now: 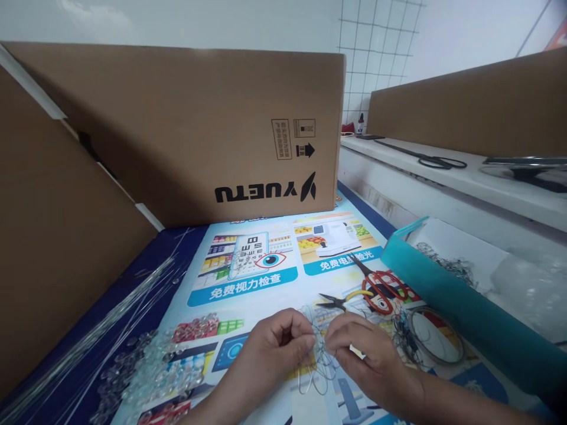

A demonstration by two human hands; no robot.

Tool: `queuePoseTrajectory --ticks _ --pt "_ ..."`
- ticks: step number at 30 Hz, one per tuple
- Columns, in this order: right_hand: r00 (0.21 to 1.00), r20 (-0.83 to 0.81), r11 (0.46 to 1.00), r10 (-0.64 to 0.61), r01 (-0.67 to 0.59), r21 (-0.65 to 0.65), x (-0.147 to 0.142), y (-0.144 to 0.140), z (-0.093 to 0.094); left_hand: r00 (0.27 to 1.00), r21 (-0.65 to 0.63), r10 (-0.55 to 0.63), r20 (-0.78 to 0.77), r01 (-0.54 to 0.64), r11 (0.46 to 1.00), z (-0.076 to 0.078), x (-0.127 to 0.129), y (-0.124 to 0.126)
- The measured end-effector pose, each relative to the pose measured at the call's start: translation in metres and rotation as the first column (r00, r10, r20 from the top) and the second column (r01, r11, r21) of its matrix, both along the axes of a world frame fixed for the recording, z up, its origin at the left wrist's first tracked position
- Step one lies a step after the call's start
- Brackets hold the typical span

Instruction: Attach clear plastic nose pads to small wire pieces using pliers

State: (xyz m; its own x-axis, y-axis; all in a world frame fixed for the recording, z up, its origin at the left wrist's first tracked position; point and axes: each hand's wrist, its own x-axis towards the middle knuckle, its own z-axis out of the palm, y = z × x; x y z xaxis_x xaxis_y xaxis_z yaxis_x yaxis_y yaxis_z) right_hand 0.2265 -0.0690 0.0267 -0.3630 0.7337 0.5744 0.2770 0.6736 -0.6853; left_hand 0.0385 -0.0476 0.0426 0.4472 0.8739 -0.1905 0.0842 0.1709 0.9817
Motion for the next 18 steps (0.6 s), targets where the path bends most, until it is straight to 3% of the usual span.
queuePoseTrajectory --ticks 9,18 --pt "1.0 -0.006 0.999 0.028 -0.028 0.034 -0.001 -0.0021 0.0012 0.997 -0.004 -0.052 0.049 0.053 0.999 -0.0021 0.0003 -0.0011" --pt "0.999 -0.042 1.0 0.028 -0.029 -0.008 -0.0041 -0.0022 0.0006 0.999 0.046 -0.044 -0.003 0.044 0.998 -0.0017 -0.0001 -0.0022"
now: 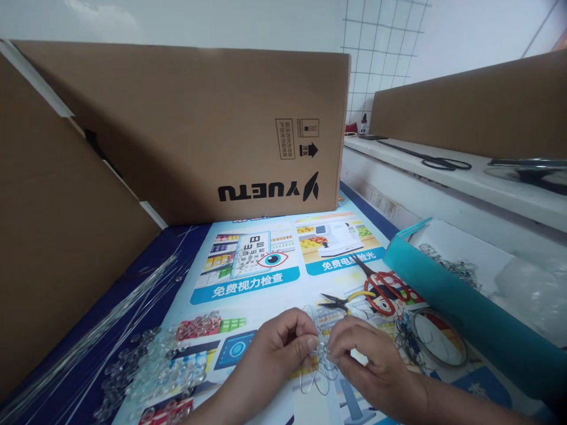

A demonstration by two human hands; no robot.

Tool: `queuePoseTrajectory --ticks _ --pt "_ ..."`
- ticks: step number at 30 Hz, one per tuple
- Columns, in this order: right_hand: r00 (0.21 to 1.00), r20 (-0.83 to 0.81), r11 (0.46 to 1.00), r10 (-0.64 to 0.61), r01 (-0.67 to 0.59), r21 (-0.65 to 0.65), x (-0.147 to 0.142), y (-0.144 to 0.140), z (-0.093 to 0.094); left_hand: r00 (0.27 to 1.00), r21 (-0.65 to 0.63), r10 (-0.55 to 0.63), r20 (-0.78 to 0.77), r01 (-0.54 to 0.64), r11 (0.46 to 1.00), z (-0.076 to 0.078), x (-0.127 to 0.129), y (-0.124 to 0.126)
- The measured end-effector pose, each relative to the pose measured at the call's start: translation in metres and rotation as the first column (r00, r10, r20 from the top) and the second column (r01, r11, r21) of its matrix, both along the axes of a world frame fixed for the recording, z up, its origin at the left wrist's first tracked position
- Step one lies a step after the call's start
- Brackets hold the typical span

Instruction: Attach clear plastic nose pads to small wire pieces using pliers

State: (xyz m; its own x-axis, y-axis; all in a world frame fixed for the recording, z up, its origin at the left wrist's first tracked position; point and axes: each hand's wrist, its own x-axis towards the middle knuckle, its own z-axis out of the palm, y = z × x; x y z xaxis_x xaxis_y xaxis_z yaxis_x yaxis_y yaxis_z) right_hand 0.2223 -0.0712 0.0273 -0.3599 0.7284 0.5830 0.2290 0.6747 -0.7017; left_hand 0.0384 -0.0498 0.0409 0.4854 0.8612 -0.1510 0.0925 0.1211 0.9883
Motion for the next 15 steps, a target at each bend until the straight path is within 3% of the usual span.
queuePoseTrajectory --ticks 8,15 --pt "1.0 0.026 0.996 0.014 -0.016 0.084 0.0023 -0.001 0.0029 0.991 0.137 0.01 -0.136 0.009 0.99 0.0056 -0.0029 -0.0022" --pt "0.993 0.114 0.987 0.027 -0.044 0.155 0.0048 -0.0023 -0.0011 0.989 0.122 -0.047 -0.141 0.065 0.99 0.007 -0.0044 -0.0028"
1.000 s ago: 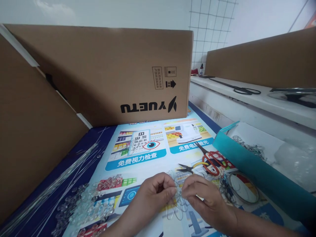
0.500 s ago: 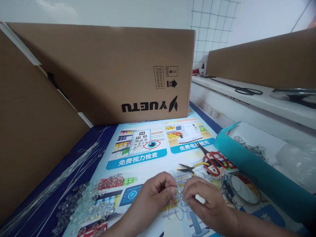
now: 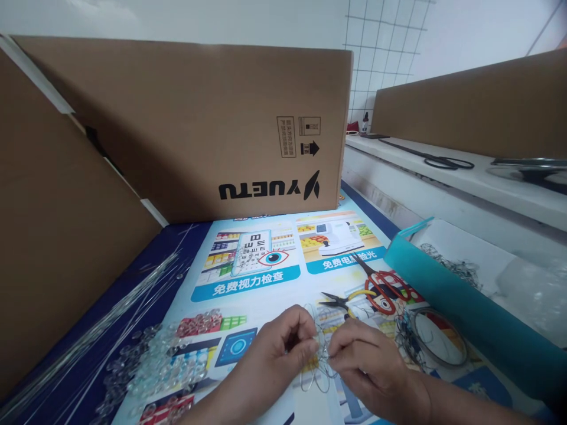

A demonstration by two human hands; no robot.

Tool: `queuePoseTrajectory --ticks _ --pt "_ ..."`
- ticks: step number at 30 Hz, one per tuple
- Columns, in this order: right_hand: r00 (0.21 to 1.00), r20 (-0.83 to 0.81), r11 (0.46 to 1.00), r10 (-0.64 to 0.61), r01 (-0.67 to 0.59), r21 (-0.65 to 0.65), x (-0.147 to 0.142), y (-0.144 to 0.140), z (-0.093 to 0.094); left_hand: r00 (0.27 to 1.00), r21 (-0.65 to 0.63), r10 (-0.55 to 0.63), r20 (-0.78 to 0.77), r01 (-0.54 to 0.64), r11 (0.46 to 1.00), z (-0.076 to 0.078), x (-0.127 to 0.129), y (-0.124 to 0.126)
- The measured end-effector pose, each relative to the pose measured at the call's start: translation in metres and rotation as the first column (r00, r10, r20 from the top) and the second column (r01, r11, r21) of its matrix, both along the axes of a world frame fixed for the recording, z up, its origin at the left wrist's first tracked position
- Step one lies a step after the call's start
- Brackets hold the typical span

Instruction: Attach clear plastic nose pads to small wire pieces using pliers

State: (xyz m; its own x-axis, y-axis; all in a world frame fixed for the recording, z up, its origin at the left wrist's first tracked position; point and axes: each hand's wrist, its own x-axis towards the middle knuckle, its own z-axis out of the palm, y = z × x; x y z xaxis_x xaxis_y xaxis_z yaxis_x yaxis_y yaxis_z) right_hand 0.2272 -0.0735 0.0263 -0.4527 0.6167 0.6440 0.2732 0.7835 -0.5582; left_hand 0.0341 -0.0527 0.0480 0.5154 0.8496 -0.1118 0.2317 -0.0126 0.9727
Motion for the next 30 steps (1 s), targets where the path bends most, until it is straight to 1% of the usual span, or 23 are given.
queuePoseTrajectory --ticks 5,10,12,16,18,20,22,23,25,28,30 --pt "0.998 0.057 0.998 -0.018 0.014 0.069 0.002 -0.001 -0.002 0.999 0.0 -0.044 0.0 0.044 0.999 0.002 -0.001 0.0" --pt "0.995 0.044 0.982 -0.09 0.082 0.172 -0.001 -0.001 0.002 0.998 0.02 -0.055 -0.031 0.056 0.998 0.008 -0.001 -0.003" --pt "0.994 0.043 0.974 -0.096 0.085 0.211 -0.002 0.0 0.005 0.996 0.049 -0.06 -0.063 0.063 0.997 0.011 -0.001 -0.004" --pt "0.996 0.083 0.975 -0.021 0.002 0.223 0.0 0.0 0.009 0.981 0.144 -0.062 -0.183 0.089 0.986 0.016 -0.001 -0.005" --pt "0.991 0.134 0.972 0.002 -0.034 0.231 0.001 0.0 0.011 0.968 0.196 -0.066 -0.243 0.116 0.974 0.017 -0.001 -0.007" --pt "0.98 0.198 0.962 0.003 -0.057 0.269 0.001 -0.001 0.012 0.955 0.241 -0.07 -0.289 0.144 0.96 0.017 -0.003 -0.009" --pt "0.968 0.249 0.953 -0.035 -0.043 0.3 0.0 -0.003 0.01 0.943 0.27 -0.076 -0.325 0.169 0.948 0.017 -0.004 -0.011" --pt "0.962 0.268 0.951 -0.061 -0.026 0.31 0.0 -0.003 0.008 0.938 0.274 -0.084 -0.337 0.183 0.944 0.017 -0.004 -0.011" --pt "0.946 0.316 0.936 -0.076 -0.042 0.349 0.0 -0.004 0.005 0.938 0.255 -0.084 -0.337 0.177 0.951 0.017 -0.004 -0.012" --pt "0.922 0.385 0.89 -0.043 -0.139 0.433 0.001 -0.003 0.003 0.957 0.215 -0.059 -0.285 0.124 0.969 0.016 0.0 -0.01" --pt "0.926 0.375 0.88 -0.047 -0.139 0.454 -0.001 -0.003 0.006 0.972 0.19 -0.038 -0.23 0.083 0.978 0.014 0.002 -0.008"
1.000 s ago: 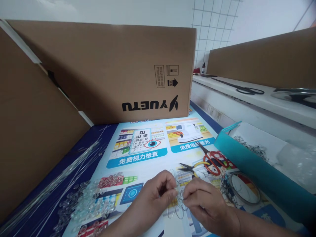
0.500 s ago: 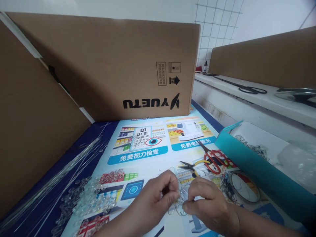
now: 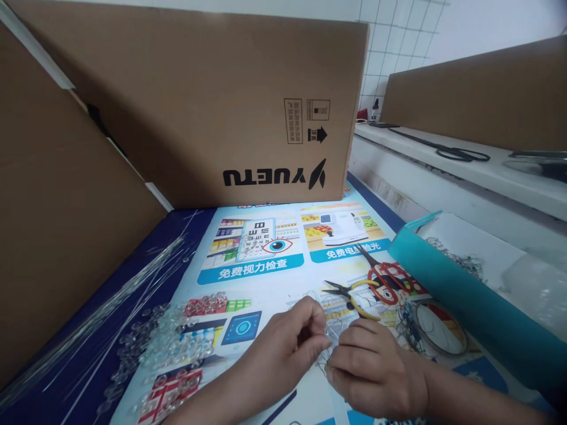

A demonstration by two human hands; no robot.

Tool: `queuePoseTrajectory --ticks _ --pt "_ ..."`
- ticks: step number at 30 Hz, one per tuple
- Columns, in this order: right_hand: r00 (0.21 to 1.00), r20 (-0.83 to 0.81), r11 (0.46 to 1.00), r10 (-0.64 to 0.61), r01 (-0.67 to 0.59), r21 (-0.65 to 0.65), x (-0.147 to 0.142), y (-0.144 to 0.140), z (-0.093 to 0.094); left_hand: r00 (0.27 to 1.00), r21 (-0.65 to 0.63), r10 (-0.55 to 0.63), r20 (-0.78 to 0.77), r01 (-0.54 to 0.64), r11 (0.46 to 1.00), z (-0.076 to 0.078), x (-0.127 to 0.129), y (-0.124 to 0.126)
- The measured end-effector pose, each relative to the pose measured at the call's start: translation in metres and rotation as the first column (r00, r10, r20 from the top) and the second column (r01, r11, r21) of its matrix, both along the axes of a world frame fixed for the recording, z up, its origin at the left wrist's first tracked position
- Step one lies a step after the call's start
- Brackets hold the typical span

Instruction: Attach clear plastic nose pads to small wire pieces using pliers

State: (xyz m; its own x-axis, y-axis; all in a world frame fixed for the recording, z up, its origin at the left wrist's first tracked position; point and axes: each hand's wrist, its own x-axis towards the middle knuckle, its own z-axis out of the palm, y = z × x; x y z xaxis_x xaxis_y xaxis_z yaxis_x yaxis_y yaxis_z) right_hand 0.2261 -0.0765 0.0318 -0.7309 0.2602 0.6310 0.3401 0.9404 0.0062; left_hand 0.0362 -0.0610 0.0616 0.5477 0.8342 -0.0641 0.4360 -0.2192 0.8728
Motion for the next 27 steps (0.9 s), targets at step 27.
queuePoseTrajectory --ticks 27 --pt "0.996 0.086 0.998 0.007 -0.002 -0.058 0.009 -0.001 -0.002 1.0 -0.01 -0.029 -0.012 0.029 1.0 -0.007 0.001 0.0"
